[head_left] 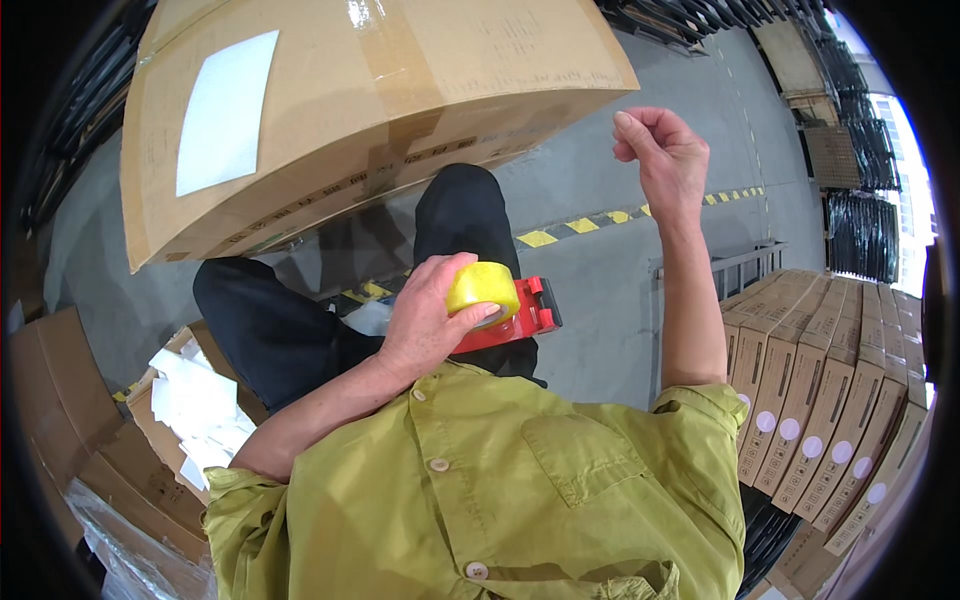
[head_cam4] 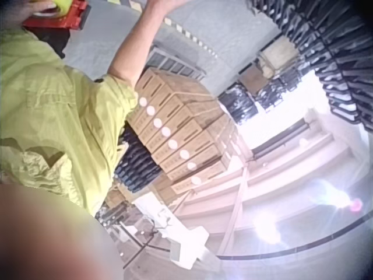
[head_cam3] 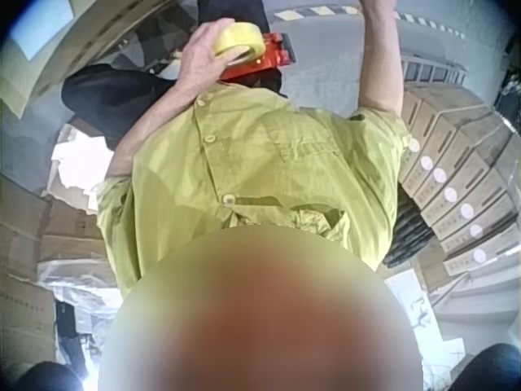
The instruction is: Attempting to thread or fix a handheld tape dispenser in a warehouse setting.
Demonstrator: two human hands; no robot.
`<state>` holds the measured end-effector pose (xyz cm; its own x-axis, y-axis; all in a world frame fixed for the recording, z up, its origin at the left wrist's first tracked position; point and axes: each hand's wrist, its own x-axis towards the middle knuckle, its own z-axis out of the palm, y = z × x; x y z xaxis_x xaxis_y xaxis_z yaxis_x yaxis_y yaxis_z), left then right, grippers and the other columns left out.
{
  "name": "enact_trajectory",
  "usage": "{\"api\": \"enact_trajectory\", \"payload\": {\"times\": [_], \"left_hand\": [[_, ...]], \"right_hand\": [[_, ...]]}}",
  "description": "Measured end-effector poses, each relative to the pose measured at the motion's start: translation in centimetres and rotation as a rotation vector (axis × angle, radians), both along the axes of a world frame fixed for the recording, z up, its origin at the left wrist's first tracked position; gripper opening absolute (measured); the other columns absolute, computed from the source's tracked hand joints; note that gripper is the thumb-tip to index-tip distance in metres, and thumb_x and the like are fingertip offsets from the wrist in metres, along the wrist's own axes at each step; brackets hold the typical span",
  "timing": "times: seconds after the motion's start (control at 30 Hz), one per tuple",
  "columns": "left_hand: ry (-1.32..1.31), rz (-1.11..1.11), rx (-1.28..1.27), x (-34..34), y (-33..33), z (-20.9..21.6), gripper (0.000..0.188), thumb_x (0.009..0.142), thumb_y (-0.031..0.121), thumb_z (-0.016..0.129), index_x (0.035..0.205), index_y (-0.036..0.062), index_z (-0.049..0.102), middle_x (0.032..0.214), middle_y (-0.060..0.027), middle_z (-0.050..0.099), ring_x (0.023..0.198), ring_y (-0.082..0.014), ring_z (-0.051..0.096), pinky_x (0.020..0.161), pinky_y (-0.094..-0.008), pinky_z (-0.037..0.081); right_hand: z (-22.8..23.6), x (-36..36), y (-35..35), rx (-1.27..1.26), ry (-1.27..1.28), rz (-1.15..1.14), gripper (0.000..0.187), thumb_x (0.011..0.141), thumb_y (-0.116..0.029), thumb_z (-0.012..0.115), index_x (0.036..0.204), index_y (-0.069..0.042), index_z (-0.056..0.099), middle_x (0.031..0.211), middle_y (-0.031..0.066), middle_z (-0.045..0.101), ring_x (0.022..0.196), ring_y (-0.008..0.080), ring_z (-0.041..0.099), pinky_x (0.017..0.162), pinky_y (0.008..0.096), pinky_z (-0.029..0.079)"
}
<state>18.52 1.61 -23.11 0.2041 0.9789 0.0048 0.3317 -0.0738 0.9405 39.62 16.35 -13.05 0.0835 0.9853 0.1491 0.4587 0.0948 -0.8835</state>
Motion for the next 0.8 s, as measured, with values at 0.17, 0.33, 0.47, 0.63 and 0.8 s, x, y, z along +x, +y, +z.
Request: {"api": "enact_trajectory", "payload": {"times": [0.17, 0.33, 0.47, 0.63, 0.8], "left_hand": [[0.009, -0.002, -0.012, -0.1, -0.1, 0.1, 0.050, 0.073, 0.022, 0.073, 0.114, 0.0035, 0.051, 0.102, -0.0125, 0.056, 0.094, -0.0278, 0.056, 0.081, -0.0340, 0.044], [0.000, -0.016, -0.028, -0.1, -0.1, 0.3, 0.049, 0.074, 0.024, 0.071, 0.113, 0.0028, 0.050, 0.103, -0.0135, 0.055, 0.097, -0.0299, 0.053, 0.084, -0.0360, 0.043], [0.007, 0.000, 0.009, 0.0, -0.2, -0.1, 0.049, 0.074, 0.023, 0.072, 0.113, 0.0028, 0.051, 0.102, -0.0131, 0.055, 0.095, -0.0289, 0.055, 0.083, -0.0349, 0.044], [0.019, -0.012, 0.018, 0.1, -0.2, 0.2, 0.049, 0.073, 0.023, 0.073, 0.113, 0.0028, 0.051, 0.103, -0.0131, 0.055, 0.096, -0.0295, 0.054, 0.083, -0.0353, 0.044], [0.023, 0.006, 0.035, -0.3, -0.5, 0.0, 0.049, 0.073, 0.023, 0.073, 0.112, 0.0023, 0.051, 0.102, -0.0136, 0.055, 0.096, -0.0299, 0.054, 0.083, -0.0354, 0.044]], "right_hand": [[-0.1, 0.8, -0.3, -0.019, -0.088, -0.035, 0.025, 0.082, -0.022, 0.068, 0.073, -0.001, 0.059, 0.058, -0.0026, 0.052, 0.052, 0.0039, 0.045, 0.047, 0.0182, 0.036], [-1.0, 3.3, 1.2, -0.006, 0.068, -0.106, 0.033, 0.083, -0.026, 0.068, 0.065, -0.004, 0.052, 0.054, -0.0055, 0.044, 0.050, 0.0036, 0.038, 0.045, 0.0195, 0.031], [-1.9, 4.0, 3.1, 0.002, 0.173, -0.088, 0.025, 0.087, -0.026, 0.062, 0.084, -0.002, 0.063, 0.071, 0.0003, 0.058, 0.065, 0.0077, 0.050, 0.059, 0.0218, 0.041], [-3.2, 4.8, 6.1, 0.057, 0.006, -0.156, 0.032, 0.091, -0.026, 0.054, 0.113, -0.004, 0.060, 0.101, 0.0053, 0.064, 0.093, 0.0171, 0.059, 0.080, 0.0285, 0.046], [-0.7, 4.3, 5.5, 0.108, -0.477, 0.008, 0.030, 0.086, -0.007, 0.053, 0.116, -0.001, 0.057, 0.111, 0.0073, 0.061, 0.102, 0.0162, 0.056, 0.087, 0.0274, 0.044]]}}
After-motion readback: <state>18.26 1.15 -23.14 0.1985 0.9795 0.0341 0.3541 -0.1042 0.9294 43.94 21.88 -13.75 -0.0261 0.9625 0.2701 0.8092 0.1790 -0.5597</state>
